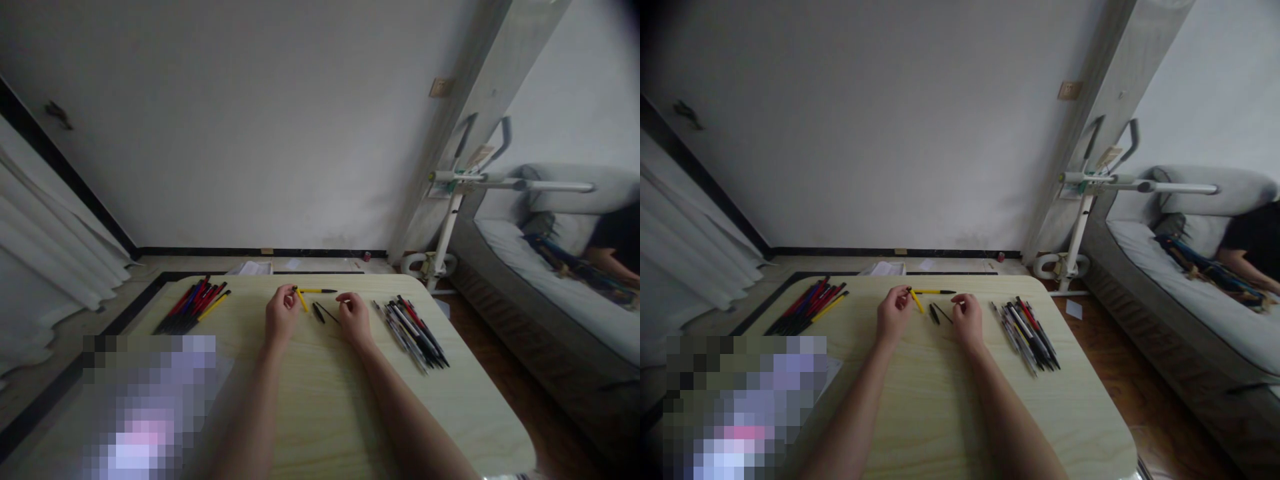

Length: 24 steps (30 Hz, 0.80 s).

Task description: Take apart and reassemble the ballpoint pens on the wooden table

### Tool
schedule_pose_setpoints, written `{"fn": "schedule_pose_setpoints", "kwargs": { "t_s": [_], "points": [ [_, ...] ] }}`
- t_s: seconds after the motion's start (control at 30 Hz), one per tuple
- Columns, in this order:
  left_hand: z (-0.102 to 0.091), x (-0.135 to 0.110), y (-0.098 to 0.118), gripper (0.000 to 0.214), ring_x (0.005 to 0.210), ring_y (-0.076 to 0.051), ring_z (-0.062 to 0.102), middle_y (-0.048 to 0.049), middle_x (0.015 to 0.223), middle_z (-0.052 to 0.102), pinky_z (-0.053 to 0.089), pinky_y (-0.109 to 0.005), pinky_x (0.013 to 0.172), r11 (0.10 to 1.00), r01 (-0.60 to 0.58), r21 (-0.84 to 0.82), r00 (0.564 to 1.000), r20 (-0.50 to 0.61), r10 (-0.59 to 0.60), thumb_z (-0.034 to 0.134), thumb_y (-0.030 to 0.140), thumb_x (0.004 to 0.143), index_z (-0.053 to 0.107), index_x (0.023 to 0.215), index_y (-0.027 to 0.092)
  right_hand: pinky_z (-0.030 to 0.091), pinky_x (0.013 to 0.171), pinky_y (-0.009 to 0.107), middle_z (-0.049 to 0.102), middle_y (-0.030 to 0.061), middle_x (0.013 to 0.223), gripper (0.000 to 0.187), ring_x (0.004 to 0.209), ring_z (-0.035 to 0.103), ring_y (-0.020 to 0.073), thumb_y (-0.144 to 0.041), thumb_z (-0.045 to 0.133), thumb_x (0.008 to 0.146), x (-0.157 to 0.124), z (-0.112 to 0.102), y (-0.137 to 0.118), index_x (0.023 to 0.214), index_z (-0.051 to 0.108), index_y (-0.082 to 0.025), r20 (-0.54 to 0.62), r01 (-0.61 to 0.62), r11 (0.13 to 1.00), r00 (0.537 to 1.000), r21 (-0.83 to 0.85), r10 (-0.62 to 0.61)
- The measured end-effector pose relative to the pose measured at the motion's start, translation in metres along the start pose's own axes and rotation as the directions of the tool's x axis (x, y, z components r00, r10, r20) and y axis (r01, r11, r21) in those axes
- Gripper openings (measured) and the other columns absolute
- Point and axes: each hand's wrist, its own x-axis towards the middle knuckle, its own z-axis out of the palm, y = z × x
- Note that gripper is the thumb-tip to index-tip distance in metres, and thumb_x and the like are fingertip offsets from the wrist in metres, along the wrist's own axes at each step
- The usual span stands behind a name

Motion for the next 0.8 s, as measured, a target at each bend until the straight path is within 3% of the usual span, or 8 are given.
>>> {"fn": "schedule_pose_setpoints", "kwargs": {
  "t_s": [0.37, 0.8],
  "points": [
    [-0.001, -0.001, 0.009, 0.023, 0.057, -0.009, 0.05, -0.0028, 0.077, 0.059, 0.042, -0.02, 0.055, 0.998, -0.064, 0.018, 0.996, 0.07, 0.062, 0.049, 0.022, 0.073, 0.056, 0.094, 0.019, 0.037, 0.056, 0.025, 0.056, 0.0027, 0.071, 0.02, 0.058, 0.047, 0.0136, -0.015, 0.038, 0.066, 0.001, 0.0, -0.001, 0.073, 0.058, -0.017, 0.002, -0.006, 1.0, 1.0, 0.0, 0.006],
    [-0.003, -0.001, 0.007, 0.013, 0.06, -0.012, 0.052, -0.0011, 0.07, 0.057, 0.042, -0.021, 0.053, 1.0, -0.029, -0.002, 0.999, 0.014, 0.029, 0.05, 0.023, 0.07, 0.055, 0.08, 0.018, 0.038, 0.057, 0.025, 0.054, 0.0026, 0.072, 0.019, 0.059, 0.047, 0.0135, -0.015, 0.039, 0.066, 0.001, 0.0, 0.001, 0.073, 0.057, -0.017, 0.008, 0.003, 1.0, 1.0, -0.003, -0.003]
  ]
}}
